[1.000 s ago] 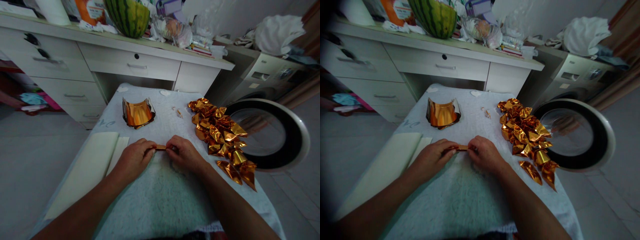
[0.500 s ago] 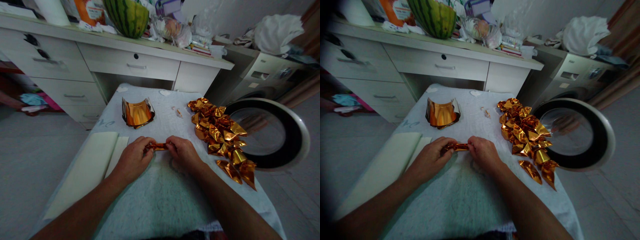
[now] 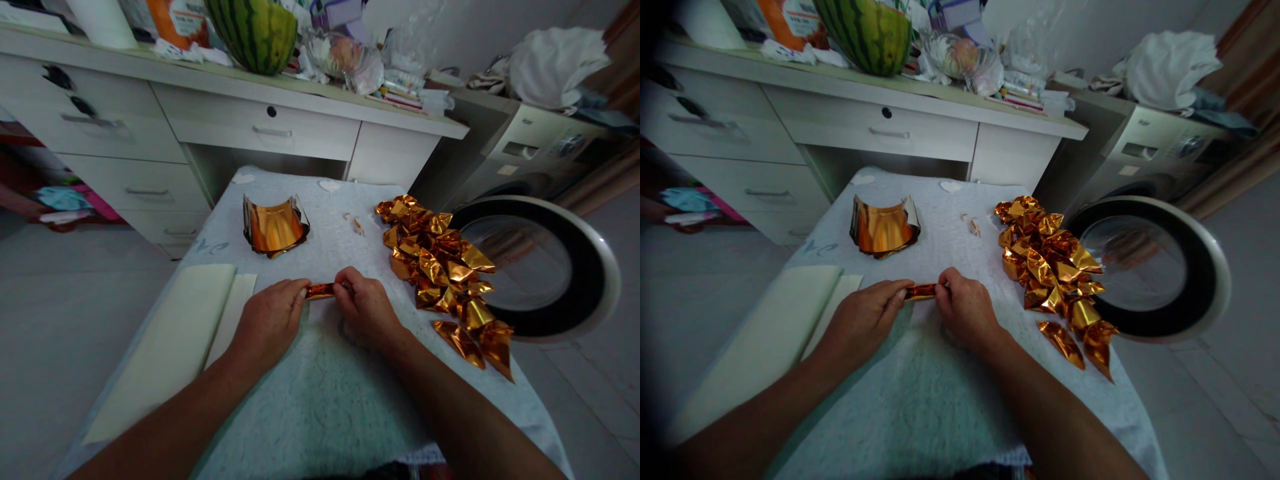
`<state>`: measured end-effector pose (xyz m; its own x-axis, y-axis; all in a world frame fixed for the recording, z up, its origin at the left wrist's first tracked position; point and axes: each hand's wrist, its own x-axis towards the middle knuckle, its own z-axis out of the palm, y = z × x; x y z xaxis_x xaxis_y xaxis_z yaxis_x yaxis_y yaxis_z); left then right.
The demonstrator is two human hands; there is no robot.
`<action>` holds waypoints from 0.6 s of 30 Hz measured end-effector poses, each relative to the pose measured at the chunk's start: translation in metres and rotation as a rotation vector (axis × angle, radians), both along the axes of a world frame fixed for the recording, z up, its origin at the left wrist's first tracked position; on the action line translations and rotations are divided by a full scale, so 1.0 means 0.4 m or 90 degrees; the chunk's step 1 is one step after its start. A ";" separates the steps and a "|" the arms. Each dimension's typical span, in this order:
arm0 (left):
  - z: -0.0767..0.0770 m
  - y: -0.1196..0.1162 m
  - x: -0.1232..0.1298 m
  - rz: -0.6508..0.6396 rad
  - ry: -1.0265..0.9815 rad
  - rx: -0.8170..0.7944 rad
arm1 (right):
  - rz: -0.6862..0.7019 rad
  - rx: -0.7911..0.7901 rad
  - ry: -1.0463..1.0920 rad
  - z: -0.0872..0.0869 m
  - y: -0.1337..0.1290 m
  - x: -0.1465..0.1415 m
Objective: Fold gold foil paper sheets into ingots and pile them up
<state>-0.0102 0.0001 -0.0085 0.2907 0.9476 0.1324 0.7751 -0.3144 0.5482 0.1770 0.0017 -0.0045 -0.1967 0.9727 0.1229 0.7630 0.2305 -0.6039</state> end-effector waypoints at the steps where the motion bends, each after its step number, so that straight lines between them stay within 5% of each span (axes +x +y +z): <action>1: -0.002 -0.001 0.000 -0.002 0.004 0.005 | -0.002 -0.004 0.005 0.000 -0.001 -0.001; 18: -0.007 -0.002 0.001 0.006 0.022 0.029 | 0.029 0.025 0.038 -0.007 -0.006 -0.007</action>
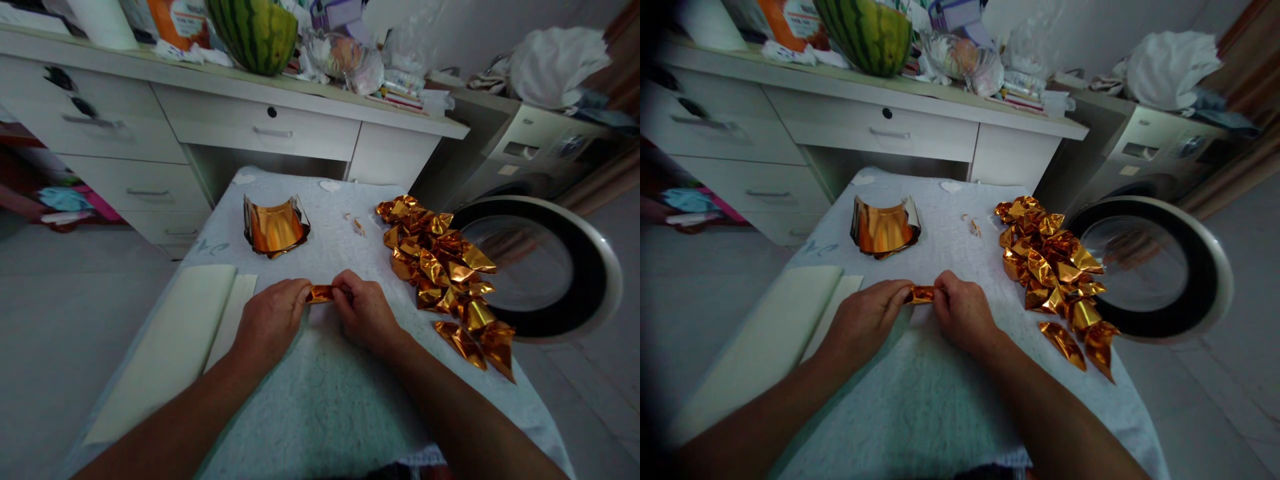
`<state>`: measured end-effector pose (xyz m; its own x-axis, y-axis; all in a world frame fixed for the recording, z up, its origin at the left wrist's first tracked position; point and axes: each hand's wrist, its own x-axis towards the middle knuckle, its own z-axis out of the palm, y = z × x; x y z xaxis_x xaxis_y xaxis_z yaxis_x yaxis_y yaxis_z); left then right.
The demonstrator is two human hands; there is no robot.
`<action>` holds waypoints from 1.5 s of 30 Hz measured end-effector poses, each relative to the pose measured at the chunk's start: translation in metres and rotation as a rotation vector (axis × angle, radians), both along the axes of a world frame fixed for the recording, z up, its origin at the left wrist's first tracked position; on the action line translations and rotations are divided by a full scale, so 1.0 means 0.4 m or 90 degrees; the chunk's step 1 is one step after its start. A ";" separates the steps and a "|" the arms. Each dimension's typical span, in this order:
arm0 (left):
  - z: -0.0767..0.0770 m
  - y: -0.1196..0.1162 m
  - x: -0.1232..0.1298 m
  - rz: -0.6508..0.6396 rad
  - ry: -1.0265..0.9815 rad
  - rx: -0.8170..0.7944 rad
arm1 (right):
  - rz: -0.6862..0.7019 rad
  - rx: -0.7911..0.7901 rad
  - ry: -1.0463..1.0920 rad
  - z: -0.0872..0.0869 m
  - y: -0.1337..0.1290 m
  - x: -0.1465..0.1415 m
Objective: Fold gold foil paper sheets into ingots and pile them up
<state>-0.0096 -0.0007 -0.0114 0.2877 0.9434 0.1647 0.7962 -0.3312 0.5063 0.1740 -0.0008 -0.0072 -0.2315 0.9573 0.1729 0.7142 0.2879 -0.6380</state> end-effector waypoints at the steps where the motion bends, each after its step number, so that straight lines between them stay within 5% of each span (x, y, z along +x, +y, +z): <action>1: -0.002 0.000 0.000 -0.006 -0.004 0.004 | -0.003 0.001 0.004 0.000 -0.001 0.000; 20: 0.002 0.006 -0.002 0.066 0.101 -0.005 | 0.047 -0.015 -0.071 0.003 -0.011 -0.024; 35: 0.004 -0.008 0.014 -0.011 0.126 0.022 | -0.036 0.019 -0.040 0.003 -0.011 -0.012; 45: 0.010 -0.003 0.009 0.011 0.176 0.039 | 0.038 0.032 -0.013 0.002 -0.017 -0.020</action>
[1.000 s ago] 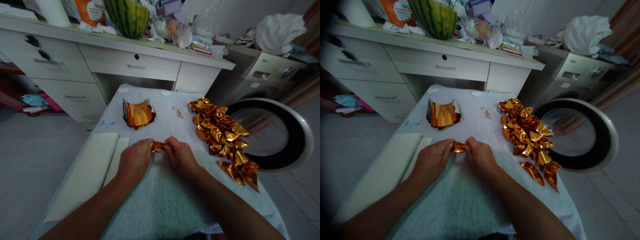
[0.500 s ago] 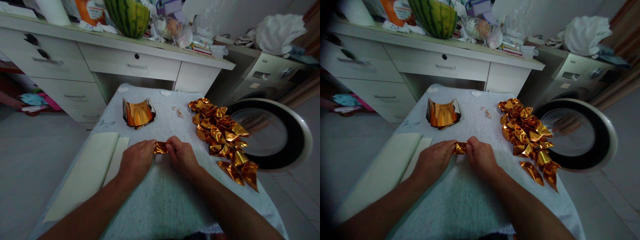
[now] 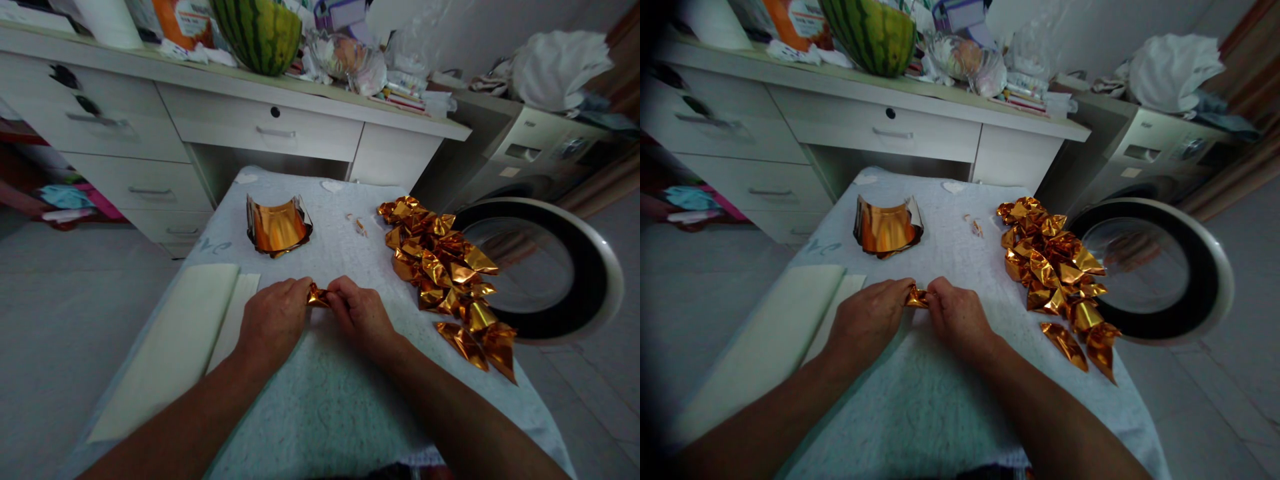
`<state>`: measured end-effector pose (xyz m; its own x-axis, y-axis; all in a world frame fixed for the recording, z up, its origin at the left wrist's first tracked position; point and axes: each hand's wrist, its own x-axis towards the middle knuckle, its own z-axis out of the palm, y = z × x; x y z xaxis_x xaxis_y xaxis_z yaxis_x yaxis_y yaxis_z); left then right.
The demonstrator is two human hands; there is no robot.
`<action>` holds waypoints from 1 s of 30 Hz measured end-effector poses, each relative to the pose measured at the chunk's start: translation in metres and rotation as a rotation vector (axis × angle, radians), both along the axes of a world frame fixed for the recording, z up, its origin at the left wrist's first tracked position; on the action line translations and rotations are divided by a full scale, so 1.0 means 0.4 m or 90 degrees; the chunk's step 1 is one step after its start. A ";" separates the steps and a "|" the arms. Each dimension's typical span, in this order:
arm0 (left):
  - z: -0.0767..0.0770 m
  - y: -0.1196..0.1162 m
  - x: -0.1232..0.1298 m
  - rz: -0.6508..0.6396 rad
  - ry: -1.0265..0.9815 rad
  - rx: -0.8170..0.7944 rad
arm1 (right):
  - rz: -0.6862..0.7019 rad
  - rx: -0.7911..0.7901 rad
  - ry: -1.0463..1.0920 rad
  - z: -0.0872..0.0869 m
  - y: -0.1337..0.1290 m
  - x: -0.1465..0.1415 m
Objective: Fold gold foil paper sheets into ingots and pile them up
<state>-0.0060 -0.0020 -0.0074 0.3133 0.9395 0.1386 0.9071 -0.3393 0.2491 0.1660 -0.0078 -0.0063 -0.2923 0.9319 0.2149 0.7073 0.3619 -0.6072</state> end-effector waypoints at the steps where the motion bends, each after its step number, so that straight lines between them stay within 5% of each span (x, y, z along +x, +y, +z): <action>1: -0.005 0.000 0.000 -0.011 -0.009 0.010 | -0.011 0.003 0.004 0.000 0.000 0.001; 7: -0.028 -0.007 0.004 -0.058 -0.117 0.054 | -0.108 0.011 0.043 -0.001 0.006 0.006; 14: -0.010 -0.007 0.008 -0.019 -0.196 -0.026 | -0.091 0.014 0.051 0.004 0.005 0.007; 25: -0.008 0.003 0.013 0.042 -0.142 0.004 | -0.014 -0.004 0.028 0.000 0.001 -0.002; 30: -0.023 0.003 0.013 -0.024 -0.187 0.019 | -0.077 0.024 0.062 0.001 0.004 0.007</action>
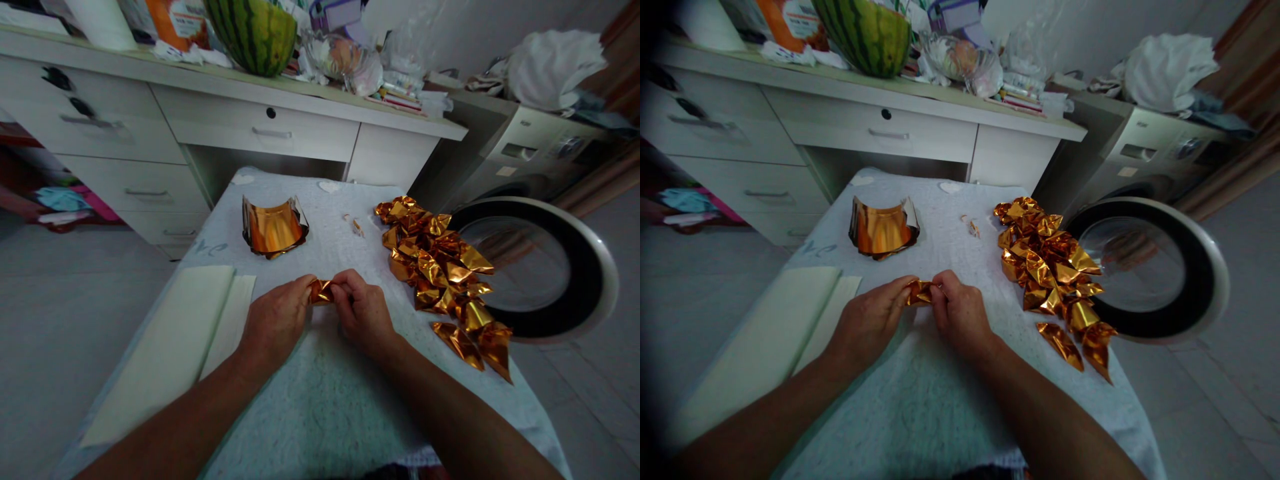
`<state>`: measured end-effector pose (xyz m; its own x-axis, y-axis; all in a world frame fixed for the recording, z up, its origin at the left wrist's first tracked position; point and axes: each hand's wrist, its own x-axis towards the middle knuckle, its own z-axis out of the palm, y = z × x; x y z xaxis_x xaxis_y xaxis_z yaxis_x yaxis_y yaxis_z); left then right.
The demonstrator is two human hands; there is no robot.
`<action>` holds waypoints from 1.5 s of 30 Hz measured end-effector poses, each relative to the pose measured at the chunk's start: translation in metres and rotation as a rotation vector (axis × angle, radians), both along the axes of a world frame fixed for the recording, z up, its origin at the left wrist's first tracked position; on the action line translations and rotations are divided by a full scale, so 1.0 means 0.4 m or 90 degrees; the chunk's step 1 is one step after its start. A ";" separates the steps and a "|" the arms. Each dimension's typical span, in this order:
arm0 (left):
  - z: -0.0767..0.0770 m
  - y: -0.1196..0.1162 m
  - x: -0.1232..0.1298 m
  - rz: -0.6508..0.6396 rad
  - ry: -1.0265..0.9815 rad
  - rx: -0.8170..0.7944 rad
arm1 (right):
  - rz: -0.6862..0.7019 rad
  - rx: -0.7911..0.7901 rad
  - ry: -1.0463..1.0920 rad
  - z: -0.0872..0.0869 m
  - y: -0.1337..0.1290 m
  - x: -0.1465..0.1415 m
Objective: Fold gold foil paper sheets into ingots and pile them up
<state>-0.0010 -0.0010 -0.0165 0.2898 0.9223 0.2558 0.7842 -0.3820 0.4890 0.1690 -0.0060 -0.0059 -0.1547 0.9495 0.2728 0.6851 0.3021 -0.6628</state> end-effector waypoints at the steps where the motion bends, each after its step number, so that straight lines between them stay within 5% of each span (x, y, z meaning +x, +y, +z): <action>1: -0.002 -0.001 0.000 -0.014 -0.006 0.000 | -0.016 0.005 0.006 0.001 0.000 0.002; 10: 0.011 0.002 0.001 0.044 -0.002 -0.015 | 0.066 -0.016 -0.008 0.001 -0.003 -0.008; 22: 0.021 0.000 0.001 0.013 -0.184 -0.089 | 0.022 0.007 0.002 0.004 -0.001 0.008; 31: 0.012 -0.003 0.005 -0.013 -0.142 -0.061 | 0.008 0.007 -0.014 -0.004 0.004 0.002; 38: 0.014 0.004 0.003 0.042 -0.116 -0.085 | 0.070 -0.022 -0.039 -0.006 0.007 -0.013; 45: 0.016 -0.002 0.006 -0.001 -0.101 -0.056 | 0.013 0.010 0.017 -0.014 0.011 0.005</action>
<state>0.0012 -0.0019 -0.0101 0.2534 0.9427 0.2169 0.6944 -0.3334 0.6377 0.1710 -0.0018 -0.0116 -0.1660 0.9420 0.2916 0.6614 0.3257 -0.6756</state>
